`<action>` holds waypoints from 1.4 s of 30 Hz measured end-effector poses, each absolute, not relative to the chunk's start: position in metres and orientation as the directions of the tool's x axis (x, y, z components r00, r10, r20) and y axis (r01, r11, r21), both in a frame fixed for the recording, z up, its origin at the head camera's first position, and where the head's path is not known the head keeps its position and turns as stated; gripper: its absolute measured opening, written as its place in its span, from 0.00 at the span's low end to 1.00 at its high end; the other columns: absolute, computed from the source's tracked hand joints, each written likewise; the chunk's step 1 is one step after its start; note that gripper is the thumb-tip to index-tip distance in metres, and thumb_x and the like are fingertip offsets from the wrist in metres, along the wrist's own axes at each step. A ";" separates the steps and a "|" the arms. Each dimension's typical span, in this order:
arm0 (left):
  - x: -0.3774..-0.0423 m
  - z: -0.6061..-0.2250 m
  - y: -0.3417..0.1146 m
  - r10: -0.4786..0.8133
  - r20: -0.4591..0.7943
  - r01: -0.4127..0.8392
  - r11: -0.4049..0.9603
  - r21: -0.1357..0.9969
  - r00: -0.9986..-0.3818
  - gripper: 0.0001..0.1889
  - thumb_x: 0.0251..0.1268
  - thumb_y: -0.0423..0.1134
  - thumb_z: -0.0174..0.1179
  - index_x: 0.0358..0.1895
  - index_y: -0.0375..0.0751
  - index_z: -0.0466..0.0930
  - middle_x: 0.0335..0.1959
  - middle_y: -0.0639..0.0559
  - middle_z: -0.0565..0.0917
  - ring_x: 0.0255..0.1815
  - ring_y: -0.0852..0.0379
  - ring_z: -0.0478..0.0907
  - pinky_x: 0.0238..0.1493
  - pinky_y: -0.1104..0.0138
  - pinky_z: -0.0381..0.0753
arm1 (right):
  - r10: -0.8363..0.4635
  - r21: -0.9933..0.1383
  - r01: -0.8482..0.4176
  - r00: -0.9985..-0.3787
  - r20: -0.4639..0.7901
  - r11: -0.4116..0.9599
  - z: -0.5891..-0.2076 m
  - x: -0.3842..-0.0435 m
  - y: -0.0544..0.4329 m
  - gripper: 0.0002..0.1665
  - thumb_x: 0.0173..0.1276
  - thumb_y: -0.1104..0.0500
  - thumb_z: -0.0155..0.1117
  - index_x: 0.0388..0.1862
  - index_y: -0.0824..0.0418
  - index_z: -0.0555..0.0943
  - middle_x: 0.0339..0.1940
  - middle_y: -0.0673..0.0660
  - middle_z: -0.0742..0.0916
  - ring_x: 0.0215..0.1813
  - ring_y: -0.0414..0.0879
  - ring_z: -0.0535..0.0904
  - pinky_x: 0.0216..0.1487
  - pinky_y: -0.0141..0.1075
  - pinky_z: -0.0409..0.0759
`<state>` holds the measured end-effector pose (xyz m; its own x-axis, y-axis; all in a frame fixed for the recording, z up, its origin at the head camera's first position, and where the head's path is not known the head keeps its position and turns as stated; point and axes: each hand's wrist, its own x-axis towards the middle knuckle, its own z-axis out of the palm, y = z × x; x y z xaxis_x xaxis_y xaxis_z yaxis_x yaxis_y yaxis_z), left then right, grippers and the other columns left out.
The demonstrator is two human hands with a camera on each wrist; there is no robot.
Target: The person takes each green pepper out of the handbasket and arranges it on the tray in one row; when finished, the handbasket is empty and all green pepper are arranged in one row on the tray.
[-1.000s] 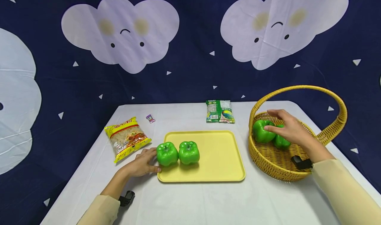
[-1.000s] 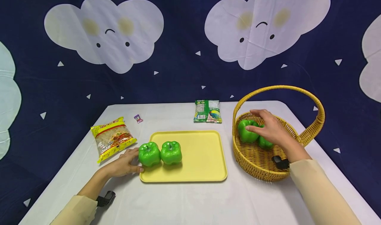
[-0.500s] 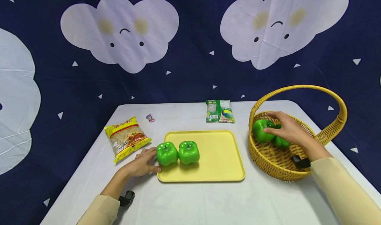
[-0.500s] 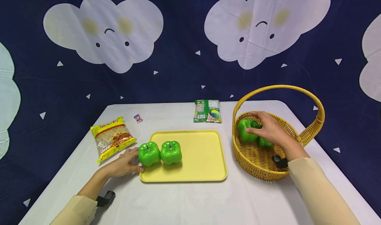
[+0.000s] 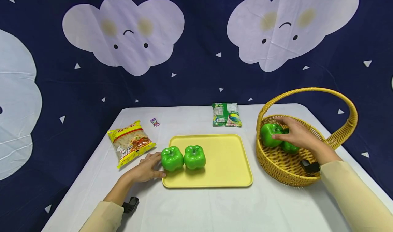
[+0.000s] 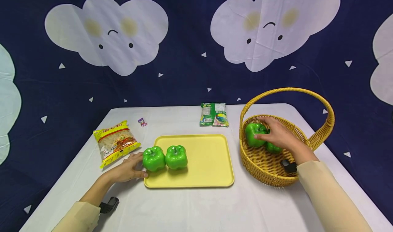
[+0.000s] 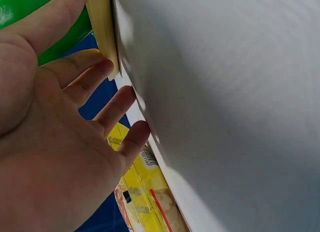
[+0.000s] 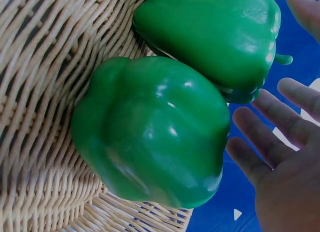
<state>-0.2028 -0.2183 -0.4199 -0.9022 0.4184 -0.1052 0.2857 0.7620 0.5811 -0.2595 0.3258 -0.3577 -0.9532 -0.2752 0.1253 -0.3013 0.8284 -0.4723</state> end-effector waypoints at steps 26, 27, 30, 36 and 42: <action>-0.202 -0.419 -0.218 0.420 -0.105 0.287 0.761 0.582 -0.901 0.39 0.51 0.48 0.68 0.67 0.41 0.65 0.69 0.43 0.67 0.68 0.39 0.57 0.64 0.37 0.51 | -0.320 -0.430 -0.328 -0.943 0.094 0.841 -0.362 -0.261 0.328 0.43 0.60 0.46 0.67 0.67 0.68 0.65 0.61 0.71 0.74 0.57 0.63 0.72 0.55 0.57 0.70; -0.202 -0.419 -0.218 0.420 -0.105 0.287 0.761 0.582 -0.901 0.39 0.51 0.48 0.68 0.67 0.41 0.65 0.69 0.43 0.67 0.68 0.39 0.57 0.64 0.37 0.52 | -0.318 -0.430 -0.327 -0.943 0.096 0.842 -0.362 -0.261 0.328 0.43 0.60 0.46 0.67 0.66 0.67 0.66 0.60 0.71 0.75 0.57 0.63 0.72 0.55 0.57 0.70; -0.202 -0.418 -0.218 0.421 -0.104 0.287 0.759 0.585 -0.901 0.39 0.51 0.49 0.68 0.67 0.40 0.65 0.69 0.43 0.67 0.68 0.39 0.57 0.64 0.37 0.51 | -0.311 -0.426 -0.324 -0.945 0.101 0.845 -0.361 -0.261 0.329 0.41 0.60 0.46 0.67 0.66 0.67 0.66 0.59 0.70 0.75 0.57 0.63 0.73 0.55 0.57 0.70; -0.202 -0.418 -0.218 0.420 -0.103 0.286 0.759 0.585 -0.902 0.40 0.51 0.49 0.68 0.67 0.39 0.64 0.69 0.42 0.66 0.68 0.38 0.56 0.64 0.36 0.51 | -0.320 -0.429 -0.337 -0.941 0.113 0.838 -0.362 -0.261 0.329 0.40 0.61 0.46 0.66 0.66 0.65 0.68 0.59 0.69 0.76 0.58 0.63 0.73 0.56 0.58 0.69; -0.202 -0.418 -0.218 0.417 -0.109 0.283 0.763 0.581 -0.902 0.39 0.51 0.49 0.68 0.67 0.40 0.65 0.69 0.42 0.67 0.68 0.39 0.57 0.64 0.36 0.51 | -0.309 -0.422 -0.336 -0.942 0.133 0.842 -0.362 -0.260 0.329 0.39 0.61 0.46 0.66 0.65 0.65 0.68 0.58 0.70 0.77 0.58 0.65 0.72 0.57 0.60 0.68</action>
<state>-0.2019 -0.2179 -0.4184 -0.9023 0.4171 -0.1089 0.2826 0.7632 0.5811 -0.2603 0.3292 -0.3617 -0.9418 -0.3087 0.1327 -0.3355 0.8421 -0.4222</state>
